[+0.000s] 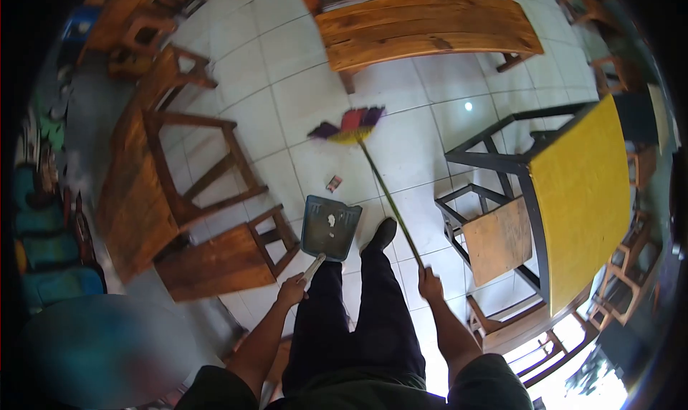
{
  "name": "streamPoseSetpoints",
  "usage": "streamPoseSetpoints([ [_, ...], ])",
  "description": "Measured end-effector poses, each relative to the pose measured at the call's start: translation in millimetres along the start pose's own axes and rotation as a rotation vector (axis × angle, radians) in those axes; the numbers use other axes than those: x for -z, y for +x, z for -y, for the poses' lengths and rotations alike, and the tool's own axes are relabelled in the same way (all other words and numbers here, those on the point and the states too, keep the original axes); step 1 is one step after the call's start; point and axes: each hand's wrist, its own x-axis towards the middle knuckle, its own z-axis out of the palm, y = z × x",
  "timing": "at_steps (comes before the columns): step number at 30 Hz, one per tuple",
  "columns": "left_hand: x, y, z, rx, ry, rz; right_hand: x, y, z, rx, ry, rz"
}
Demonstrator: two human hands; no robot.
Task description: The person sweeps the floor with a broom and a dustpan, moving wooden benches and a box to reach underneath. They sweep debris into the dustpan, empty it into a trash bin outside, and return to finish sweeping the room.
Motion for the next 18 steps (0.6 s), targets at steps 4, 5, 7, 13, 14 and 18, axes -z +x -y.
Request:
streamPoseSetpoints([
  [4, -13, -32, -30, 0.114, 0.018, 0.008, 37, 90, 77, 0.208, -0.087, 0.024],
  [5, -19, -38, -30, 0.134, -0.017, -0.006, 38, 104, 101, 0.247, -0.1, 0.033],
  [7, -30, -48, -30, 0.133, -0.131, -0.015, 31, 127, 147, 0.327, -0.137, 0.046],
  [13, -54, -59, 4, 0.113, -0.243, -0.008, 0, 141, 253, 0.423, -0.269, 0.085],
  [14, -55, -61, 9, 0.098, -0.262, 0.002, -2, 139, 252, 0.423, -0.305, 0.094],
  [18, -61, -68, 36, 0.082, -0.312, 0.042, -20, 124, 150, 0.383, -0.499, 0.111],
])
